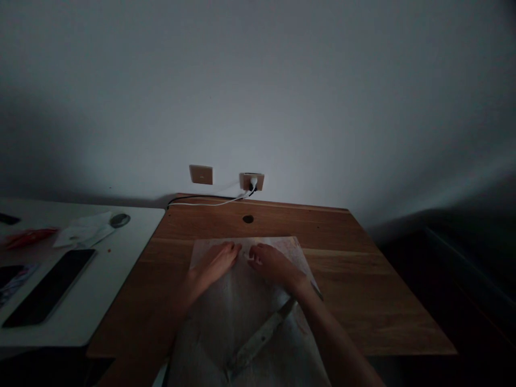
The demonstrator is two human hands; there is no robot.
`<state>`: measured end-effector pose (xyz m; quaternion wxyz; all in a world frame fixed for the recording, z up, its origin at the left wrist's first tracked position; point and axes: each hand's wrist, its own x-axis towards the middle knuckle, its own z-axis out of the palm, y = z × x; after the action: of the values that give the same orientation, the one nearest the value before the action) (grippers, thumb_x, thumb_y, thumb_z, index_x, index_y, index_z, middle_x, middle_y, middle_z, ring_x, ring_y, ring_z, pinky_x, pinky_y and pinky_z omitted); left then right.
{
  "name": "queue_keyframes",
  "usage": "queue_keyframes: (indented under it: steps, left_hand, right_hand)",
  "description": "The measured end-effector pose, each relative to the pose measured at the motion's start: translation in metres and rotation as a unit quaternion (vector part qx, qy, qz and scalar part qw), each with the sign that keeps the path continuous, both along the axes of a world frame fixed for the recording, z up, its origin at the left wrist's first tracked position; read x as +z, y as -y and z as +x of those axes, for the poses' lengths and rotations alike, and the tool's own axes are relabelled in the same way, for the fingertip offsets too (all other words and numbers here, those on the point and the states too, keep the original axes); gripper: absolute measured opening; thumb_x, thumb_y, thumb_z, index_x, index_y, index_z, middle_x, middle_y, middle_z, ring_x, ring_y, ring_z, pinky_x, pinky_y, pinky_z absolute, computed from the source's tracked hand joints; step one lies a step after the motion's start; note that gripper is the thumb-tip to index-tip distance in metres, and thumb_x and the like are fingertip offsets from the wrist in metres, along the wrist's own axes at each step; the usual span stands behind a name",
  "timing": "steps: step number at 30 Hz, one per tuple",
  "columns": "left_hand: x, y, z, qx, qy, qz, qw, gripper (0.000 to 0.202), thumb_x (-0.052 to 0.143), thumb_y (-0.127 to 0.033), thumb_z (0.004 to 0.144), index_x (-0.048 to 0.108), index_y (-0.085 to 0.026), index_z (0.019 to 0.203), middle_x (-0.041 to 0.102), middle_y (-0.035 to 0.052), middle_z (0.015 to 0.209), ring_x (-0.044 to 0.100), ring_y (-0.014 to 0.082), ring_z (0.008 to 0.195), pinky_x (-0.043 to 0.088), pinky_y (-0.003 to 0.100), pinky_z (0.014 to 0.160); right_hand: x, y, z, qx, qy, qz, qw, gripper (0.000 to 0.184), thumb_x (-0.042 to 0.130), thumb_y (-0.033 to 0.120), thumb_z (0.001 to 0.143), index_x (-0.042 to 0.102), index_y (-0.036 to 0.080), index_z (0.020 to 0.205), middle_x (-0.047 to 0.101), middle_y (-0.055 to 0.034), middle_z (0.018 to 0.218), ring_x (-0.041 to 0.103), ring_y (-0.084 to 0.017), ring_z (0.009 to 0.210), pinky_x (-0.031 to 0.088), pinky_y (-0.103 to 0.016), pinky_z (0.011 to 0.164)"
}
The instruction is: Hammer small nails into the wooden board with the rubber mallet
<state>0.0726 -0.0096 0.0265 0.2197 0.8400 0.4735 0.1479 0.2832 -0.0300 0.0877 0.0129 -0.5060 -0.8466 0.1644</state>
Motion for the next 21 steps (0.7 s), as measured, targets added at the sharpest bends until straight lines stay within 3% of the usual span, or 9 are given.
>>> queue_keyframes:
  steps: [4,10,13,16,21]
  left_hand:
    - [0.011,-0.006,0.006,-0.001,-0.054,0.032,0.998,0.022,0.050,-0.023,0.100,0.072,-0.019,0.097,0.072,0.0110,0.094,0.069,0.0262,0.090,0.051,0.036,0.086]
    - [0.021,0.002,0.007,0.079,0.010,0.016,0.997,0.032,0.046,-0.025,0.102,0.068,-0.019,0.079,0.072,0.0099,0.081,0.069,0.0244,0.079,0.046,0.034,0.076]
    - [0.020,0.015,0.005,0.053,0.071,-0.023,0.996,0.023,0.048,-0.021,0.098,0.064,-0.019,0.080,0.069,0.0048,0.077,0.065,0.0197,0.072,0.044,0.031,0.070]
    - [0.018,0.032,0.008,0.013,0.103,-0.054,0.993,0.014,0.051,-0.018,0.094,0.061,-0.020,0.083,0.066,0.0025,0.079,0.063,0.0174,0.072,0.045,0.029,0.070]
    - [0.012,0.055,0.022,-0.051,0.118,-0.057,0.990,0.015,0.052,-0.013,0.093,0.063,-0.020,0.101,0.068,0.0075,0.105,0.066,0.0208,0.095,0.052,0.034,0.088]
  right_hand:
    - [-0.008,-0.003,-0.015,-0.043,0.019,0.038,0.998,0.024,0.055,0.030,0.105,0.067,0.013,0.116,0.073,-0.0150,0.113,0.071,-0.026,0.105,0.055,-0.037,0.087]
    - [-0.019,-0.012,-0.028,-0.016,0.011,0.046,0.999,0.021,0.065,0.032,0.101,0.068,0.017,0.115,0.072,-0.0055,0.115,0.070,-0.021,0.102,0.059,-0.044,0.091]
    - [-0.021,-0.015,-0.024,0.009,-0.025,0.045,0.999,0.013,0.062,0.020,0.101,0.069,0.016,0.111,0.071,-0.0069,0.114,0.068,-0.021,0.105,0.056,-0.040,0.093]
    - [-0.019,-0.014,-0.015,0.016,-0.073,0.039,0.996,0.021,0.054,0.005,0.097,0.069,0.015,0.107,0.070,-0.0105,0.112,0.065,-0.020,0.106,0.052,-0.033,0.093]
    - [-0.008,0.007,0.014,0.029,-0.142,-0.008,0.989,0.023,0.058,0.004,0.091,0.073,0.017,0.102,0.075,-0.0059,0.101,0.070,-0.017,0.093,0.053,-0.026,0.087]
